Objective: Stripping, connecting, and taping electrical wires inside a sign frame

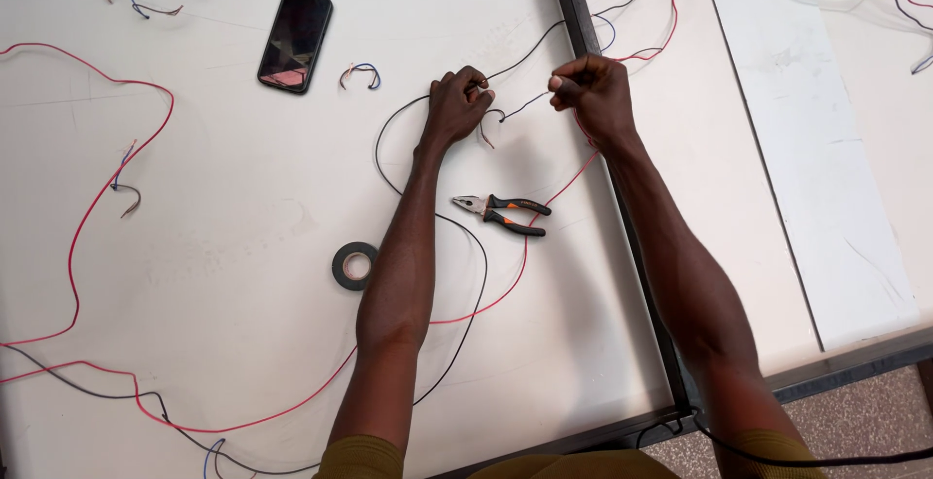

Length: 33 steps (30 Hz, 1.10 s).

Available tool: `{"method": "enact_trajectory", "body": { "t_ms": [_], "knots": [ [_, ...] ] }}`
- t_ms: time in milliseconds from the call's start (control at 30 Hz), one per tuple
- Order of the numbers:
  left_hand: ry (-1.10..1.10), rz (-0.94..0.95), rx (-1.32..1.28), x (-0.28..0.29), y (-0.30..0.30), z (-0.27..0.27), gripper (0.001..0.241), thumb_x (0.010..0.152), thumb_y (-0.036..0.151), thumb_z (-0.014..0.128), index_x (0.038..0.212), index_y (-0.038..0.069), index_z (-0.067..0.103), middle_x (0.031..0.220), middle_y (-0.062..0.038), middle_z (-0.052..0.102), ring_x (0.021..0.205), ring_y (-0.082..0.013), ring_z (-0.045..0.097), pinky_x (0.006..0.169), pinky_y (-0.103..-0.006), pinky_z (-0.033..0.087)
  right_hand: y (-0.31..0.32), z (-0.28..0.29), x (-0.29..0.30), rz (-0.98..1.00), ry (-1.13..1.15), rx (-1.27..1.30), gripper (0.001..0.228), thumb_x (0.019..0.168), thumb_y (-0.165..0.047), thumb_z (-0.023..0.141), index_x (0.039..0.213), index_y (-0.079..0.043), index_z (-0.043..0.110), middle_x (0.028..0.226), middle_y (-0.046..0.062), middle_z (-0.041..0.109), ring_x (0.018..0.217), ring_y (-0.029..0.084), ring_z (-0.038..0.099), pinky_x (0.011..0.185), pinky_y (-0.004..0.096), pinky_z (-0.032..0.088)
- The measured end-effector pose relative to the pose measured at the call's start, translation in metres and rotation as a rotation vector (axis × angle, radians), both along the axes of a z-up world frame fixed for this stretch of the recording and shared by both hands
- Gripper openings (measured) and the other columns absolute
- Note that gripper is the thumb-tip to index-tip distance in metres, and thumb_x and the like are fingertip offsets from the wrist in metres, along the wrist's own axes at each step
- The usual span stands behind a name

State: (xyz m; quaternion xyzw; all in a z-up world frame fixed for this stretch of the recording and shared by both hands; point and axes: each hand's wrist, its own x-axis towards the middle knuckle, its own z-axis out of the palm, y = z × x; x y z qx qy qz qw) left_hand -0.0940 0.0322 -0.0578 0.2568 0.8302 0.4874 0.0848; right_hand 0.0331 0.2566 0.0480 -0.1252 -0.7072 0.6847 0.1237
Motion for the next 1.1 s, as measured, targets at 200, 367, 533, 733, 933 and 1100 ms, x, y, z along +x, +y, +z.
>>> {"method": "enact_trajectory", "body": {
  "t_ms": [200, 367, 533, 733, 933, 1100],
  "knots": [
    [0.045, 0.046, 0.11, -0.005, -0.003, 0.008, 0.028, 0.093, 0.012, 0.062, 0.119, 0.019, 0.069, 0.077, 0.008, 0.055, 0.096, -0.0205, 0.06, 0.108, -0.0392, 0.039, -0.026, 0.012, -0.072, 0.291, 0.08, 0.256, 0.012, 0.107, -0.003, 0.084, 0.102, -0.002, 0.074, 0.087, 0.008, 0.075, 0.079, 0.019, 0.082, 0.073, 0.028, 0.067],
    [0.135, 0.162, 0.166, -0.02, 0.005, -0.002, 0.017, 0.093, 0.01, 0.059, 0.107, 0.016, 0.066, 0.094, -0.002, 0.074, 0.096, -0.0252, 0.061, 0.101, -0.0416, 0.044, -0.037, -0.019, -0.122, 0.379, -0.035, 0.416, 0.009, 0.098, 0.003, 0.074, 0.099, -0.006, 0.076, 0.084, 0.005, 0.077, 0.079, 0.014, 0.076, 0.072, 0.029, 0.061],
    [0.089, 0.062, 0.188, -0.021, -0.006, 0.014, 0.023, 0.094, 0.014, 0.054, 0.115, 0.014, 0.064, 0.081, 0.004, 0.057, 0.095, -0.0207, 0.056, 0.112, -0.0399, 0.04, -0.046, -0.026, -0.137, 0.385, 0.08, 0.739, 0.013, 0.097, -0.003, 0.071, 0.097, -0.014, 0.077, 0.088, 0.0, 0.082, 0.078, 0.016, 0.074, 0.071, 0.035, 0.052],
    [0.09, 0.056, 0.135, -0.033, -0.001, 0.007, 0.027, 0.099, 0.033, 0.077, 0.114, 0.017, 0.061, 0.076, 0.002, 0.056, 0.105, -0.0205, 0.058, 0.107, -0.0377, 0.041, -0.034, -0.044, -0.155, 0.381, 0.097, 0.666, 0.013, 0.101, 0.001, 0.074, 0.099, -0.012, 0.074, 0.093, -0.001, 0.081, 0.081, 0.013, 0.067, 0.074, 0.033, 0.049],
    [0.144, 0.077, 0.177, -0.034, 0.001, -0.002, 0.014, 0.103, 0.019, 0.071, 0.104, 0.016, 0.057, 0.079, 0.004, 0.064, 0.095, -0.0219, 0.058, 0.108, -0.0396, 0.042, -0.045, -0.052, -0.149, 0.381, 0.039, 0.332, 0.027, 0.095, 0.019, 0.057, 0.102, -0.005, 0.066, 0.096, 0.007, 0.071, 0.085, 0.013, 0.074, 0.054, 0.026, 0.059],
    [0.199, 0.099, 0.178, -0.03, 0.001, -0.005, 0.01, 0.107, 0.022, 0.068, 0.108, 0.015, 0.062, 0.08, 0.003, 0.066, 0.093, -0.024, 0.058, 0.1, -0.0408, 0.044, -0.049, -0.06, -0.149, 0.334, 0.067, 0.383, 0.021, 0.102, 0.012, 0.066, 0.101, -0.008, 0.066, 0.095, 0.003, 0.074, 0.062, 0.009, 0.063, 0.051, 0.026, 0.043]
  ]
}}
